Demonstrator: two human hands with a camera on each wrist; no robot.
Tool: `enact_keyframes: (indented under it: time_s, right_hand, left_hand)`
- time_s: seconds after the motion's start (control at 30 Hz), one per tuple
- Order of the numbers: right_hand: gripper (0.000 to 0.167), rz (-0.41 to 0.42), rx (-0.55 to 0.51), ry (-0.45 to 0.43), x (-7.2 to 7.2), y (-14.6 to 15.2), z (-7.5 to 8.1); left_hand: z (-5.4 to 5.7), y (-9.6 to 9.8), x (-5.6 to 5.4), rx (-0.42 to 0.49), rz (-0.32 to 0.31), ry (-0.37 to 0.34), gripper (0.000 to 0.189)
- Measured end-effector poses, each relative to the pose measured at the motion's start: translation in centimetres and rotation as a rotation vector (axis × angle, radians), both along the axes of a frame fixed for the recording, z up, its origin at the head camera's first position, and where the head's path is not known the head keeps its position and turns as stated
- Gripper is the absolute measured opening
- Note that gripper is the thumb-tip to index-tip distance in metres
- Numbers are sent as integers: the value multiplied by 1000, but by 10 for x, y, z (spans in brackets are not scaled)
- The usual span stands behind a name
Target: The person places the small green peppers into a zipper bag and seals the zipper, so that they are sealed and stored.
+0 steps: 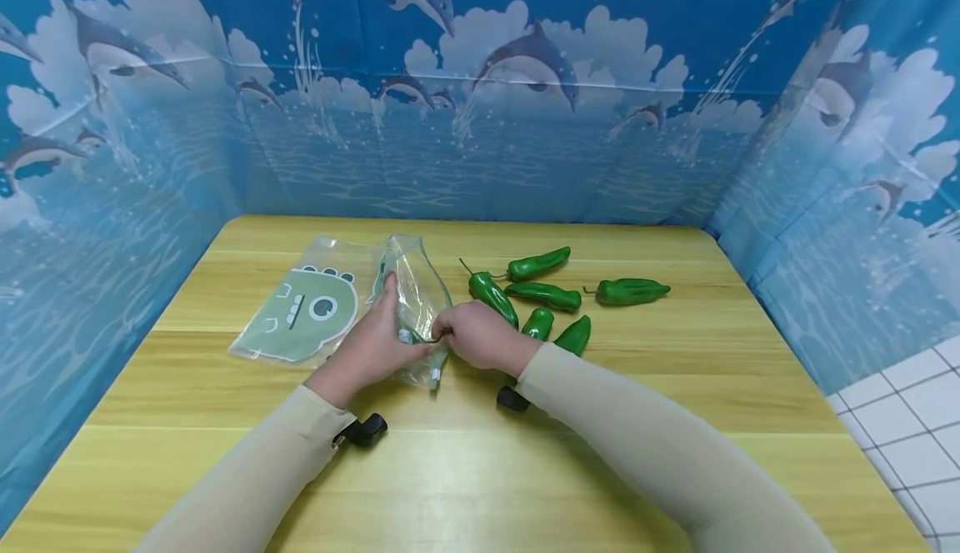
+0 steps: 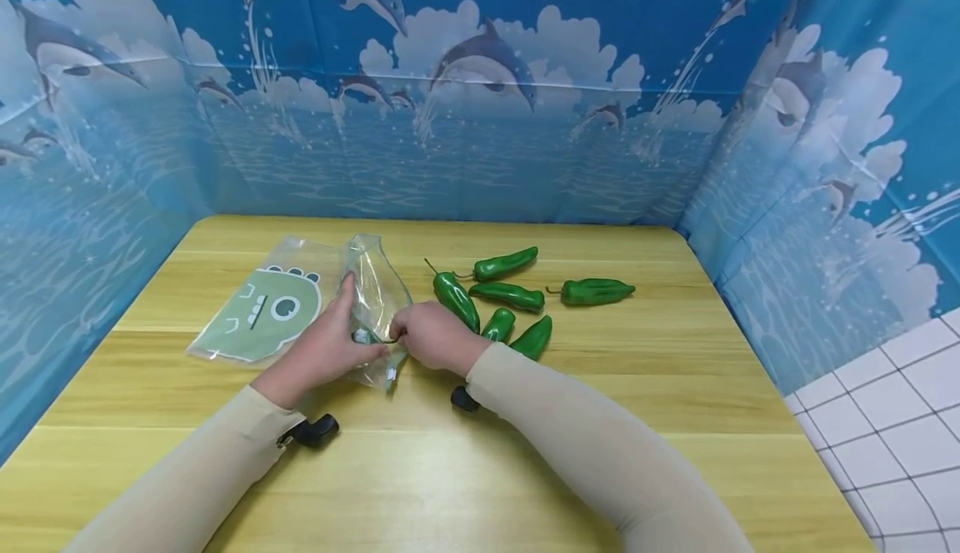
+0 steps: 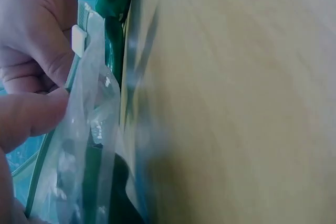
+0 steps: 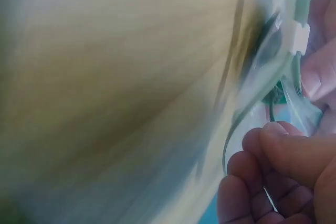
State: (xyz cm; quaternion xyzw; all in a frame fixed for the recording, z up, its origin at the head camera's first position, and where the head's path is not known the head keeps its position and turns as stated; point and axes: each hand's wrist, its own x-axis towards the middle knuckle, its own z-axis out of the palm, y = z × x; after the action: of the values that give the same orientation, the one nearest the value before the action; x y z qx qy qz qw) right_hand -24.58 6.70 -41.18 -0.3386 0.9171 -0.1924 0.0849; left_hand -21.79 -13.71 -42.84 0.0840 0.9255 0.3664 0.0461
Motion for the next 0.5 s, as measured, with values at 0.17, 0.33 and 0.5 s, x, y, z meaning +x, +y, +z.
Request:
enact_keyframes:
  time_s: [0.17, 0.33, 0.5]
  right_hand:
    - [31, -44, -23, -41, -2, 12, 6]
    - [41, -133, -35, -48, -9, 34, 13]
    - [52, -220, -64, -73, -19, 62, 24]
  left_hand:
    - [-2, -3, 0, 20, -11, -11, 141]
    - [-3, -7, -1, 20, -36, -22, 137]
    - [-4, -9, -3, 2, -43, -50, 135]
